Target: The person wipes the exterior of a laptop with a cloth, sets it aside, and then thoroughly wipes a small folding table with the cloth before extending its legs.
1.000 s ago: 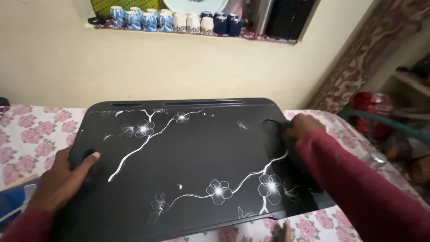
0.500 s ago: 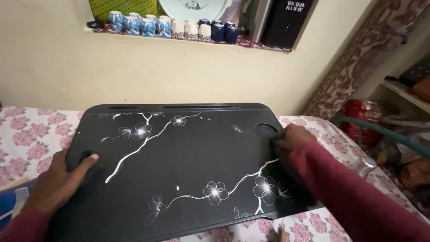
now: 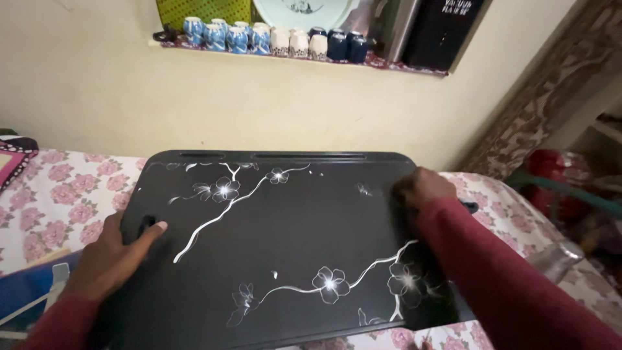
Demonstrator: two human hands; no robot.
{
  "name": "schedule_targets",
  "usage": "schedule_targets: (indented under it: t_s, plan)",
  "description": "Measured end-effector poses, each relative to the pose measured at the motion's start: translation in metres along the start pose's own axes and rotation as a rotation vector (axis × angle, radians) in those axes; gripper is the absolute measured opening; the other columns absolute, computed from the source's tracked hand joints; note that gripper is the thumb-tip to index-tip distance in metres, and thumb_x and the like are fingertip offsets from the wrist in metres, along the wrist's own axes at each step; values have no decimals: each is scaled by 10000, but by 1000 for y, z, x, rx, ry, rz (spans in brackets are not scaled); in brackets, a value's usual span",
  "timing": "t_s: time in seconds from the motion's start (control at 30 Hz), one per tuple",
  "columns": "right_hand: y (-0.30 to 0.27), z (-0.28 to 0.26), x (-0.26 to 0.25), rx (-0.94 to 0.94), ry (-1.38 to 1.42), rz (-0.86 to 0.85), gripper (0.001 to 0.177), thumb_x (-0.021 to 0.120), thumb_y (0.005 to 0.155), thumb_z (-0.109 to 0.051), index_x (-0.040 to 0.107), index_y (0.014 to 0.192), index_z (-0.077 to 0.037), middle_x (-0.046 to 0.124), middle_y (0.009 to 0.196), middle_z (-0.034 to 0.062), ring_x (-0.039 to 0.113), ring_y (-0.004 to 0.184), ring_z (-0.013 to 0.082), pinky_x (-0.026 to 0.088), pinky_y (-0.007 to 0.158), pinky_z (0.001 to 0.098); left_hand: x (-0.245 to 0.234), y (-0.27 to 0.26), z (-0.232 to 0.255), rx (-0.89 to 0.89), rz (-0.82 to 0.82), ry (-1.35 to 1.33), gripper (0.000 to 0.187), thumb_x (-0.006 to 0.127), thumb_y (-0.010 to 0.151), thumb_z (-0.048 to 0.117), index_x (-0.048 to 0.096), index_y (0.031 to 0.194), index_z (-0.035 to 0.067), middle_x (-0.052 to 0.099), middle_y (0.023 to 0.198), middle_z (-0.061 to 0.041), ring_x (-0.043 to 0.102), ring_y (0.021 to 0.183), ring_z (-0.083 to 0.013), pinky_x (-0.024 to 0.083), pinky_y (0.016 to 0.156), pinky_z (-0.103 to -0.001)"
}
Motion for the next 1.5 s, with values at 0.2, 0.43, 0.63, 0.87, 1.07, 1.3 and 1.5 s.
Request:
schedule_targets:
  t_s: [0.2,0.43,0.63,0.87,1.07,1.3,1.5]
  plan:
    - [11,-3,6,-205,60,-50,352,765,800,-275,762,1122,-134,736,1190,133,691,1103,316,557,938,425,0,7,-14,-44,17,65,972,714,808,630,449,1549,60,603,1373,-311,609,1248,-452,453,1060,-489]
    - [-9,-53,1,-151,-709,57,256,708,913,-267,725,1157,-192,659,1306,82,675,1166,273,571,906,465,3,2,-14,-71,1,22,910,689,833,580,470,1526,33,656,1322,-282,681,1163,-399,496,1013,-476]
    - [28,-5,17,-19,-563,-404,273,701,920,-320,751,1145,-175,723,1200,85,701,1089,264,574,903,429,3,1,-12,-72,-62,-34,907,704,886,555,442,1604,66,681,1177,-269,718,982,-398,547,898,-476]
    - [60,64,70,-215,-84,-502,275,732,868,-313,812,1049,-123,803,1041,111,752,939,268,590,859,394,-4,-10,-6,-154,-63,-10,909,689,837,582,452,1537,54,726,1116,-263,749,1034,-366,526,975,-449]
    - [74,60,68,-146,92,-387,348,826,758,-320,838,1051,-133,819,1008,128,767,933,284,594,869,415,3,-3,-15,-132,-31,-3,895,678,825,594,509,1508,41,685,1177,-290,750,1064,-426,539,978,-506]
    - [-6,-4,2,167,36,174,305,794,835,-299,796,1114,-176,751,1132,140,717,1044,353,571,896,478,3,3,-17,-85,38,142,871,707,850,596,534,1481,21,703,1235,-310,681,1160,-450,496,1027,-490]
    - [-35,-5,-10,135,64,222,314,761,877,-374,775,1160,-240,756,1090,154,712,1023,375,570,864,486,-2,-2,-9,-36,46,66,897,696,830,601,517,1480,9,691,1228,-294,683,1157,-421,492,1016,-477]
Point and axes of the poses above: each hand's wrist, its own y-axis towards the middle knuckle, its own x-axis out of the palm, z = x × y, the point moved 9 cm from there along y, towards the middle knuckle
